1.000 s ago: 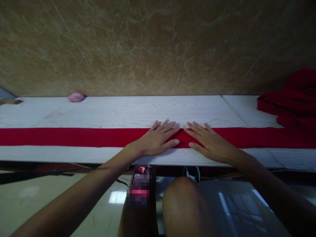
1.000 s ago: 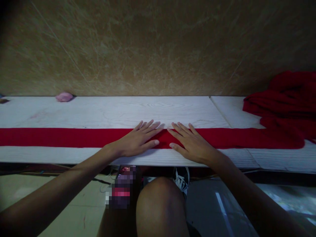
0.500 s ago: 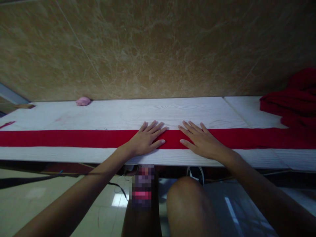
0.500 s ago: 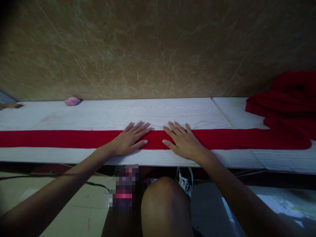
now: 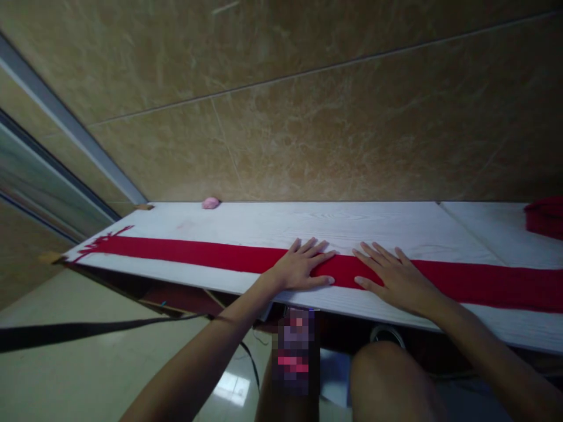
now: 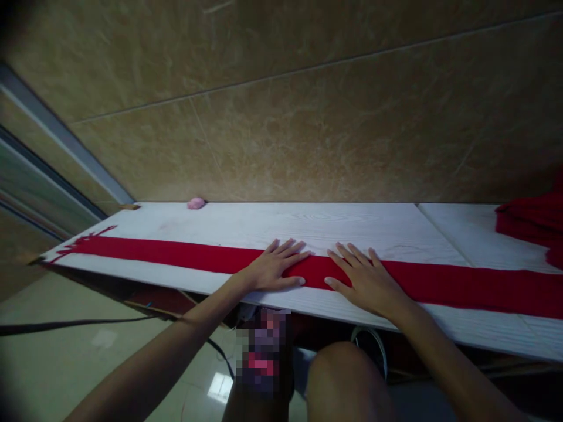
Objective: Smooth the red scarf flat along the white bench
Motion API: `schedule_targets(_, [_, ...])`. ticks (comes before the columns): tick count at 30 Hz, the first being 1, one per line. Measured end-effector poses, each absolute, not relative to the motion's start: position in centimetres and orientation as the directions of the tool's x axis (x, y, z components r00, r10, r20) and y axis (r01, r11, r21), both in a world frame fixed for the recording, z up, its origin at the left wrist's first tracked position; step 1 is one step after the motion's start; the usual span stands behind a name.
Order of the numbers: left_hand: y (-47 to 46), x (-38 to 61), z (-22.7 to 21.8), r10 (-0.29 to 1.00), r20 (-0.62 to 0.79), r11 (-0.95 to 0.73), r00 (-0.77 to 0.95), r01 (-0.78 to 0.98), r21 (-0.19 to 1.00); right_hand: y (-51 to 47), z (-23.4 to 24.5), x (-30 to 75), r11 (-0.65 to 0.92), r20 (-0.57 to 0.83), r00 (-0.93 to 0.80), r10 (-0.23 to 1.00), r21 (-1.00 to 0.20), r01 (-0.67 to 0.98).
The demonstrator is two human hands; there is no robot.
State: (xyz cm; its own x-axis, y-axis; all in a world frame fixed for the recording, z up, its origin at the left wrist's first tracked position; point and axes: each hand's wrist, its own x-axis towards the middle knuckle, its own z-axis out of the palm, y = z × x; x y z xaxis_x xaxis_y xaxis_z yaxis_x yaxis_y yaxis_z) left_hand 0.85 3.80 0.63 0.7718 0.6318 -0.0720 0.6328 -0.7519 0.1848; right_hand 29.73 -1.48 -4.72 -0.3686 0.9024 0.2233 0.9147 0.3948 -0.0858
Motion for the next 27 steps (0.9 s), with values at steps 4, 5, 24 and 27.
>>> schedule_targets(4, [3.6,0.8,0.7,0.641,-0.066,-0.737,0.764,0.638,0.222,-1.5,-4.2,29.5,0.372,0.18,-0.351,0.919,-0.099,0.923])
schedule_targets(5, [3.4,0.9,0.7,0.645,-0.065,-0.733,0.761,0.641,0.228,-1.5,-4.0,29.4,0.365,0.162,-0.347,0.924,-0.1,0.926])
schedule_targets(24, [6.1,-9.2,2.0,0.85,-0.064,-0.501,0.523,0.839,0.211,-2.4,-1.3,28.4,0.322,0.017,-0.322,0.947,-0.108,0.941])
schedule_targets(27, [5.5,-9.6,0.4,0.855,-0.041,-0.506,0.516,0.85,0.147,-2.5,-1.1,28.3,0.32,0.003,-0.322,0.947,-0.105,0.941])
